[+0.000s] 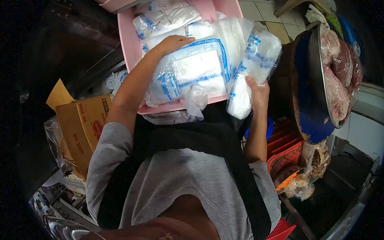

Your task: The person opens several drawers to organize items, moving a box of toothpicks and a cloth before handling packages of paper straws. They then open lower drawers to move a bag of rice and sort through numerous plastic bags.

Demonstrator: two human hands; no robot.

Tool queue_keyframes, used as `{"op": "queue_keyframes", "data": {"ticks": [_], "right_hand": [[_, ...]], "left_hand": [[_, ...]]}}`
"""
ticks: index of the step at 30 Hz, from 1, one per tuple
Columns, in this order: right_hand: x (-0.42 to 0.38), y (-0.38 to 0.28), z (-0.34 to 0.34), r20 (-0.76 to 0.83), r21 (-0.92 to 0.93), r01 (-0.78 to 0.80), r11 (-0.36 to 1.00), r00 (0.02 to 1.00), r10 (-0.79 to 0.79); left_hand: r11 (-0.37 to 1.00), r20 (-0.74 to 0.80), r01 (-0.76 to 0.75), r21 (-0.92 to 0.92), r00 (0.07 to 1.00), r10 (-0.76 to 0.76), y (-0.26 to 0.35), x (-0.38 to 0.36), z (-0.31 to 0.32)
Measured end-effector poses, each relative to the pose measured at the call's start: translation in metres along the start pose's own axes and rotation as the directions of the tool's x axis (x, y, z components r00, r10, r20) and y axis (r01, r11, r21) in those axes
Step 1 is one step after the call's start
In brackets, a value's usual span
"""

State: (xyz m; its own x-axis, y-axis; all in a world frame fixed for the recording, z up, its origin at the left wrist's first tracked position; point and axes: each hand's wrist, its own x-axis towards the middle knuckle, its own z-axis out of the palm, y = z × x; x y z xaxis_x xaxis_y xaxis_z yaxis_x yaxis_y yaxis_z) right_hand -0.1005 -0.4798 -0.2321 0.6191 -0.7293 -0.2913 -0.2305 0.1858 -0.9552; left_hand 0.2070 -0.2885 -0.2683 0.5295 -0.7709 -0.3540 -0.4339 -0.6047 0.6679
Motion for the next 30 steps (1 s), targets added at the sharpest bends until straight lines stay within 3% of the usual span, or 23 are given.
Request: {"op": "queue_keyframes", "data": {"ticks": [1,4,6,8,9,10,12,14,15,16,17,18,20,21,23,25,27,30], "right_hand": [[0.001,0.0,0.001,0.002,0.0,0.02,1.0,1.0,-0.02],[-0.001,-0.003,0.002,-0.006,0.006,0.04,0.999,0.999,-0.039],[0.0,0.002,0.001,-0.022,0.013,0.038,0.999,0.999,-0.038],[0.003,0.011,-0.006,-0.033,-0.009,0.063,0.998,0.997,-0.063],[0.003,0.014,-0.009,-0.011,0.022,0.051,0.998,0.999,-0.05],[0.001,0.014,-0.01,-0.001,0.022,0.035,0.999,0.999,-0.035],[0.0,0.012,-0.009,0.023,0.068,0.047,0.997,0.999,-0.048],[-0.001,0.011,-0.008,0.016,0.05,0.039,0.998,0.999,-0.04],[0.001,0.011,-0.009,0.017,0.023,0.053,0.998,0.998,-0.053],[0.002,0.01,-0.01,0.019,-0.003,0.07,0.998,0.997,-0.07],[0.002,0.008,-0.009,0.026,0.001,0.077,0.997,0.997,-0.077],[0.0,0.007,-0.009,0.052,0.043,0.071,0.997,0.996,-0.073],[-0.003,0.006,-0.012,0.078,0.088,0.068,0.994,0.994,-0.075],[-0.003,0.009,-0.015,0.099,0.128,0.078,0.989,0.991,-0.091],[-0.005,0.008,-0.016,0.136,0.191,0.057,0.98,0.987,-0.084],[-0.005,0.011,-0.017,0.146,0.198,0.065,0.978,0.985,-0.095],[-0.006,0.012,-0.016,0.158,0.207,0.071,0.976,0.982,-0.105],[-0.005,0.009,-0.009,0.175,0.202,0.077,0.976,0.978,-0.113]], "left_hand": [[0.997,0.081,-0.023,-0.069,0.996,0.029,-0.003,-0.002,0.0],[0.999,0.135,-0.019,-0.048,0.991,0.025,-0.004,-0.007,0.001],[0.997,0.225,0.049,-0.065,0.974,-0.033,0.01,-0.013,-0.006],[0.954,0.016,0.037,0.296,0.999,-0.044,0.02,-0.023,-0.003],[0.96,-0.122,0.044,0.277,0.992,-0.01,0.027,-0.034,0.0],[0.96,-0.117,0.059,0.275,0.993,-0.027,0.031,-0.05,0.0],[0.936,-0.36,-0.231,0.265,0.877,0.318,0.039,-0.075,0.0],[0.936,-0.365,-0.243,0.253,0.872,0.325,0.044,-0.097,0.01],[0.965,-0.182,-0.114,0.238,0.97,0.16,0.053,-0.108,0.008],[0.969,0.007,0.017,0.248,1.0,-0.019,0.06,-0.117,0.006],[0.968,-0.082,-0.091,0.236,0.99,0.113,0.052,-0.124,0.015],[0.967,-0.092,-0.088,0.24,0.989,0.113,0.046,-0.127,0.02],[0.924,0.0,-0.381,0.033,0.925,0.381,0.047,-0.136,0.02],[0.923,-0.003,-0.383,0.036,0.924,0.383,0.047,-0.144,0.021],[0.933,0.308,-0.203,-0.298,0.905,0.295,0.07,-0.172,0.004],[0.903,0.185,-0.208,-0.376,0.938,0.293,0.069,-0.195,-0.019],[0.9,0.071,-0.092,-0.427,0.988,0.135,0.057,-0.224,-0.059],[0.799,-0.368,-0.138,-0.585,0.923,-0.111,0.022,-0.275,-0.083]]}}
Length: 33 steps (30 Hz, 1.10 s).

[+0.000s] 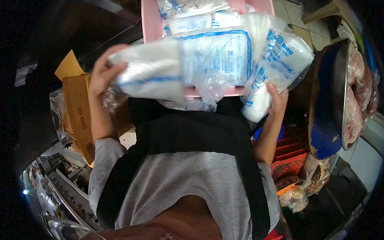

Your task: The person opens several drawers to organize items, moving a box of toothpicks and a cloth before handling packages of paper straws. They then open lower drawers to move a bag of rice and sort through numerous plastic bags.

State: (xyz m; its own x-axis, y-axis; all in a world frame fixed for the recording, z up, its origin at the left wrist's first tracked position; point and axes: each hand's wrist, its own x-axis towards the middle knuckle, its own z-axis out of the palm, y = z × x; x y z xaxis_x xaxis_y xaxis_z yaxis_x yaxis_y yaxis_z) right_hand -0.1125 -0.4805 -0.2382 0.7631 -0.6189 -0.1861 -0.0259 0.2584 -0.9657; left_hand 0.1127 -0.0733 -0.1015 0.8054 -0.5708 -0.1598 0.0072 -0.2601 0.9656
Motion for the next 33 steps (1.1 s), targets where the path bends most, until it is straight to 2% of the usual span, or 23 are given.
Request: {"op": "queue_keyframes", "data": {"ticks": [2,4,6,8,10,11,12,14,15,17,18,19,20,21,22,23,24,25,27,28,30,31,33], "right_hand": [[0.004,0.002,0.001,0.069,0.016,0.02,1.0,0.997,-0.021],[0.01,0.006,0.014,0.105,-0.012,0.005,1.0,0.994,-0.004],[0.016,0.011,0.023,0.132,-0.042,0.004,0.999,0.991,0.002],[0.022,0.015,0.024,0.106,-0.209,-0.03,0.977,0.993,0.053],[0.023,0.014,0.026,0.107,-0.2,-0.028,0.979,0.993,0.05],[0.023,0.013,0.026,0.11,-0.193,-0.033,0.981,0.992,0.055],[0.024,0.013,0.025,0.103,-0.193,-0.024,0.981,0.994,0.045],[0.023,0.014,0.023,0.093,-0.195,-0.061,0.979,0.992,0.081],[0.022,0.015,0.023,0.089,-0.192,-0.056,0.98,0.993,0.075],[0.023,0.016,0.023,0.084,-0.193,-0.043,0.98,0.995,0.06],[0.023,0.016,0.024,0.08,-0.19,-0.035,0.981,0.995,0.051],[0.023,0.017,0.025,0.061,-0.208,-0.035,0.978,0.997,0.048],[0.023,0.015,0.028,0.044,-0.227,-0.033,0.973,0.998,0.044],[0.022,0.011,0.031,0.041,-0.296,-0.028,0.955,0.998,0.042],[0.021,0.011,0.035,0.044,-0.297,-0.015,0.955,0.999,0.029],[0.02,0.014,0.038,0.03,-0.324,0.053,0.945,0.998,-0.046],[0.018,0.018,0.038,0.018,-0.352,0.119,0.928,0.993,-0.12],[0.017,0.02,0.036,0.024,-0.395,0.1,0.913,0.995,-0.099],[0.01,0.015,0.046,-0.027,-0.476,0.146,0.867,0.983,-0.181],[0.01,0.019,0.046,-0.022,-0.458,0.179,0.87,0.977,-0.213],[0.009,0.021,0.048,-0.02,-0.473,0.192,0.86,0.973,-0.229],[0.012,0.022,0.045,-0.024,-0.489,0.186,0.852,0.974,-0.227],[0.015,0.034,0.034,-0.016,-0.516,0.213,0.83,0.966,-0.257]], "left_hand": [[0.987,-0.325,0.029,-0.158,0.942,-0.08,-0.002,-0.014,-0.022],[0.992,-0.563,0.036,-0.124,0.82,-0.1,-0.028,-0.013,-0.052],[0.979,-0.659,0.043,-0.198,0.734,-0.165,-0.07,-0.006,-0.066],[0.961,-0.68,0.136,-0.242,0.682,-0.268,-0.109,0.006,-0.059],[0.987,-0.669,0.159,-0.03,0.73,-0.138,-0.215,0.026,-0.076],[0.944,-0.665,0.318,0.085,0.724,-0.184,-0.256,0.035,-0.086],[0.948,-0.66,0.308,0.086,0.73,-0.177,-0.261,0.041,-0.081],[0.717,-0.6,0.636,0.285,0.702,-0.383,-0.265,0.046,-0.071],[0.721,-0.598,0.63,0.29,0.707,-0.378,-0.265,0.05,-0.071],[0.429,-0.524,0.543,0.722,0.834,-0.174,-0.25,0.062,-0.065],[0.483,-0.52,0.405,0.777,0.844,0.129,-0.234,0.069,-0.059],[0.49,-0.486,0.259,0.832,0.766,0.421,-0.181,0.077,-0.039],[0.603,-0.5,0.132,0.787,0.709,0.497,-0.131,0.088,-0.018],[0.546,-0.405,-0.037,0.837,0.631,0.662,-0.103,0.102,-0.005],[0.644,-0.411,-0.188,0.741,0.632,0.657,-0.083,0.119,0.012],[0.701,-0.393,-0.23,0.675,0.692,0.606,-0.073,0.137,0.026],[0.757,-0.347,-0.142,0.637,0.825,0.446,-0.069,0.16,0.04],[0.67,-0.231,-0.115,0.734,0.885,0.404,-0.078,0.191,0.047],[0.305,-0.088,-0.061,0.95,0.888,0.451,-0.094,0.251,0.061],[0.305,-0.093,-0.062,0.95,0.879,0.467,-0.094,0.274,0.06],[0.233,-0.194,0.149,0.961,0.964,0.184,-0.087,0.316,0.056],[0.259,-0.191,0.176,0.95,0.981,0.036,-0.083,0.331,0.049],[0.273,-0.217,0.167,0.948,0.962,0.166,-0.1,0.36,0.041]]}}
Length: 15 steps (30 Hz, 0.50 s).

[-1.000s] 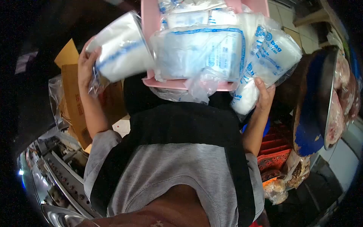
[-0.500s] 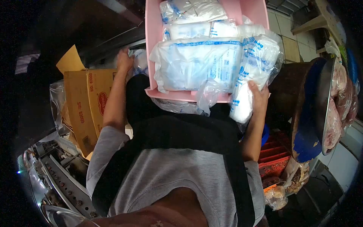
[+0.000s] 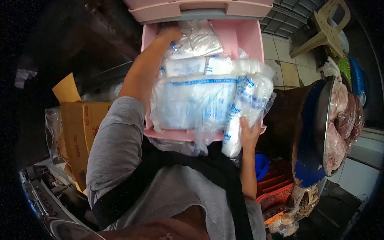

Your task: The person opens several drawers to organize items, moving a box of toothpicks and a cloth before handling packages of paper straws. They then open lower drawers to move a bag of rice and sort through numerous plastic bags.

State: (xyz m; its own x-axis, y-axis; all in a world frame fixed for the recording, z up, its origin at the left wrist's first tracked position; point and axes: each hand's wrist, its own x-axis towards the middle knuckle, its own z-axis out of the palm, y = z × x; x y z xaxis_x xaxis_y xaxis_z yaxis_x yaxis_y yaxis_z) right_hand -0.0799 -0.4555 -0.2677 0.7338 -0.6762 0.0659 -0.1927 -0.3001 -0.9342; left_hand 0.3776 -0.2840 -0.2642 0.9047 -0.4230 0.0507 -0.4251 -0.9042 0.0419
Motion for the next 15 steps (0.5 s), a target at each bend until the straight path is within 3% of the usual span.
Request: {"op": "queue_keyframes", "data": {"ticks": [1,3,5,6,8,9,11,12,15], "right_hand": [[0.0,0.0,0.0,0.004,-0.032,0.011,0.999,1.0,-0.011],[0.0,-0.003,0.0,0.022,-0.02,-0.017,1.0,1.0,0.017],[-0.003,-0.004,0.001,-0.002,0.003,-0.07,0.998,0.998,0.07],[-0.004,-0.006,0.0,-0.004,-0.001,-0.08,0.997,0.997,0.08],[-0.004,-0.009,0.002,-0.014,-0.033,-0.046,0.998,0.999,0.045],[-0.004,-0.01,0.004,-0.012,-0.029,-0.05,0.998,0.999,0.05],[-0.002,-0.012,0.006,-0.052,0.022,-0.033,0.999,0.998,0.034],[-0.001,-0.01,0.006,-0.057,0.02,-0.028,0.999,0.998,0.029],[-0.003,-0.003,0.001,-0.001,-0.052,0.051,0.997,0.999,-0.051]], "left_hand": [[1.0,-0.11,0.0,-0.01,0.994,-0.001,-0.005,0.011,0.015],[1.0,-0.047,-0.021,-0.007,0.999,0.021,-0.013,0.019,0.02],[0.979,0.121,-0.192,0.061,0.976,0.184,-0.008,0.016,-0.004],[0.979,0.13,-0.198,0.057,0.973,0.189,-0.003,0.018,-0.01],[0.98,0.389,-0.073,-0.183,0.911,0.14,0.003,0.024,-0.018],[0.981,0.393,-0.072,-0.179,0.909,0.138,0.001,0.026,-0.018],[0.935,0.587,-0.023,-0.354,0.773,0.242,-0.004,0.033,-0.004],[0.919,0.455,-0.031,-0.394,0.862,0.224,-0.016,0.034,0.023],[0.842,0.41,-0.008,-0.539,0.871,0.27,-0.029,0.049,0.064]]}}
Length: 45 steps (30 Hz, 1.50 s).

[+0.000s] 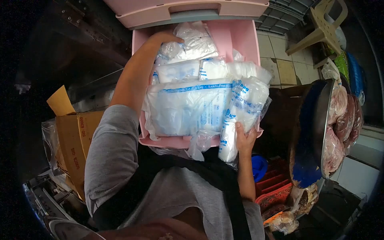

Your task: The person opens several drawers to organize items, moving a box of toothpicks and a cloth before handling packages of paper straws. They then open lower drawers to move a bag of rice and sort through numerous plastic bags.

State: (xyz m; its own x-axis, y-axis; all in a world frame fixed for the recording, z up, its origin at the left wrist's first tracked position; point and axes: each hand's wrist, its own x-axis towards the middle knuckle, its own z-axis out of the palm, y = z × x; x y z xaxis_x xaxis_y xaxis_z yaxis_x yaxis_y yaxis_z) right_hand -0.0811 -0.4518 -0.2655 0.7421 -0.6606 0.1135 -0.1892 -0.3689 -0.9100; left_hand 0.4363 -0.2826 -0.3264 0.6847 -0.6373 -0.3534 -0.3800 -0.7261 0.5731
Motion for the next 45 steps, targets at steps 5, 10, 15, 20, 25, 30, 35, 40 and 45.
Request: {"op": "queue_keyframes", "data": {"ticks": [5,10,15,20,25,30,35,40,45], "right_hand": [[0.002,-0.009,-0.001,0.045,0.007,-0.073,0.997,0.996,0.072],[0.004,-0.017,0.003,0.034,0.062,-0.064,0.996,0.997,0.062],[0.004,-0.017,0.001,0.053,0.007,-0.056,0.998,0.997,0.056],[0.005,-0.012,0.003,0.01,0.013,0.001,1.0,1.0,-0.001],[0.005,-0.006,0.002,0.06,0.079,-0.052,0.996,0.997,0.047],[0.008,0.001,0.0,0.092,0.057,-0.086,0.995,0.993,0.08],[0.012,0.017,-0.005,0.137,0.06,-0.069,0.996,0.989,0.06],[0.009,0.015,0.0,0.042,0.102,-0.04,0.994,0.998,0.036],[0.009,0.006,-0.002,0.104,0.176,-0.204,0.963,0.977,0.187]], "left_hand": [[0.993,0.022,0.115,0.012,0.993,-0.116,0.023,-0.023,-0.013],[0.986,0.181,0.135,0.098,0.972,-0.151,0.048,-0.046,-0.023],[0.999,0.079,0.012,0.033,0.997,-0.015,0.042,-0.054,-0.002],[0.905,-0.287,-0.179,0.386,0.909,0.302,0.12,-0.143,0.028],[0.812,-0.527,-0.344,0.471,0.629,0.572,0.149,-0.273,0.033],[0.895,-0.871,-0.36,-0.263,0.488,-0.06,0.08,-0.404,0.014],[0.591,-0.824,-0.576,-0.565,0.359,-0.438,-0.025,-0.439,0.036],[0.123,-0.254,-0.263,-0.957,0.551,-0.795,-0.121,-0.403,0.098],[0.761,-0.257,0.422,-0.493,0.765,-0.591,-0.134,-0.375,0.102]]}}
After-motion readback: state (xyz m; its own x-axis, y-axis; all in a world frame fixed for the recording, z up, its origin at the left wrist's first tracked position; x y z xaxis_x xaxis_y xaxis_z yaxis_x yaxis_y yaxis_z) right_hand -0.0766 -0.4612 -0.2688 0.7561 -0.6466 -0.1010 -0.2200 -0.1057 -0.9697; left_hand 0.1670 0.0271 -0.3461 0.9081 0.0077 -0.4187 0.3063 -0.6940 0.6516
